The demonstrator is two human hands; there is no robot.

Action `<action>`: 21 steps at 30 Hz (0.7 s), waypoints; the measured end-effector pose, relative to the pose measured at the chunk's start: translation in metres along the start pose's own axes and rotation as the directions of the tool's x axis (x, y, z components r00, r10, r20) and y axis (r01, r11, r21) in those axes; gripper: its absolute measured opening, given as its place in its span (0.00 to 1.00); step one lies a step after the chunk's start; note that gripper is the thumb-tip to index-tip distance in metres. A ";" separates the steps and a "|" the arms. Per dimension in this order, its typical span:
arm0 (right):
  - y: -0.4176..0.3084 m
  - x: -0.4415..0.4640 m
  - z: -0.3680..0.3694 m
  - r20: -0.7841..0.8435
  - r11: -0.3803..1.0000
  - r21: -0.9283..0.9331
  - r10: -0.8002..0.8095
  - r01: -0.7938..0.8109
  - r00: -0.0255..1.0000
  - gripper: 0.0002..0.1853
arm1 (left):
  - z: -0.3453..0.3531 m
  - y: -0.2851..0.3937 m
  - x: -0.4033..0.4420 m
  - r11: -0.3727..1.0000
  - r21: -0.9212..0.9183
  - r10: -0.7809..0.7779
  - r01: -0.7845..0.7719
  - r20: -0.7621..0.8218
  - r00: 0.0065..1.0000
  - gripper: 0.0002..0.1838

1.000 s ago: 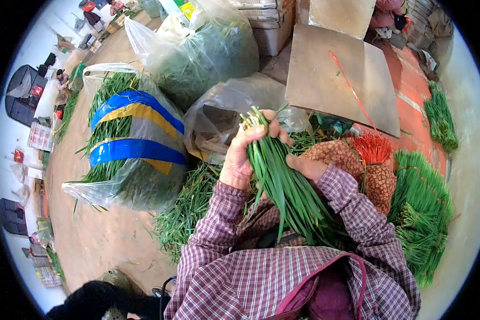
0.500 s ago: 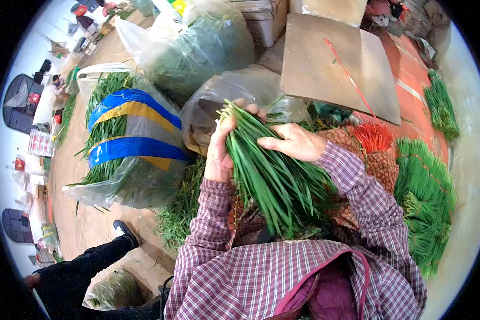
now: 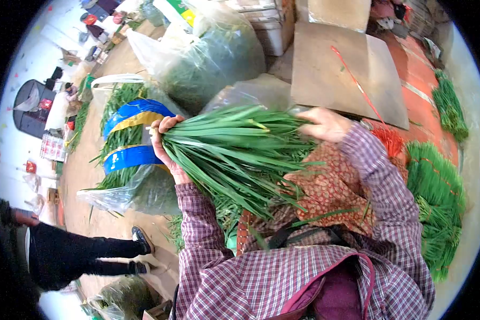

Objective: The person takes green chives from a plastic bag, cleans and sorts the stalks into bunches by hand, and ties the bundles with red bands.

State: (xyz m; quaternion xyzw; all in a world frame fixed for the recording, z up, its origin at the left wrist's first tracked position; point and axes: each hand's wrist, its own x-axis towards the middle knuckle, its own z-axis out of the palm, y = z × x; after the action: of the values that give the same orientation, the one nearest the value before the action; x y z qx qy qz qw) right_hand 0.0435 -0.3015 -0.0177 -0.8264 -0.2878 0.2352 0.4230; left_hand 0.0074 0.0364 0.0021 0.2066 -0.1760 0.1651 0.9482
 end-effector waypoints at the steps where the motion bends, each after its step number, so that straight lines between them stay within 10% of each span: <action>1: -0.009 -0.012 -0.009 -0.143 0.983 -0.107 0.131 -0.147 0.981 0.18 | -0.005 0.009 0.004 0.999 -0.027 0.018 -0.017 0.020 1.000 0.07; 6: -0.016 -0.038 -0.018 -0.650 0.987 0.127 0.006 0.101 0.760 0.11 | -0.019 0.025 0.009 0.994 -0.087 0.069 -0.061 0.090 0.994 0.07; 12: -0.099 -0.047 0.021 -0.591 0.929 -0.138 -0.354 0.342 0.725 0.08 | -0.015 0.014 0.003 0.995 -0.081 0.073 -0.066 0.091 0.993 0.09; 21: -0.088 -0.009 0.045 -0.526 0.958 -0.203 -0.281 0.202 0.803 0.15 | -0.004 0.005 -0.002 0.993 -0.119 0.034 -0.021 0.107 0.994 0.09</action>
State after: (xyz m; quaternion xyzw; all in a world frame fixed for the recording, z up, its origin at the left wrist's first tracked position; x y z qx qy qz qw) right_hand -0.0162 -0.2397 0.0332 -0.8424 -0.2725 -0.0882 0.4563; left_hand 0.0049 0.0416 -0.0003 0.1566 -0.2395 0.1560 0.9454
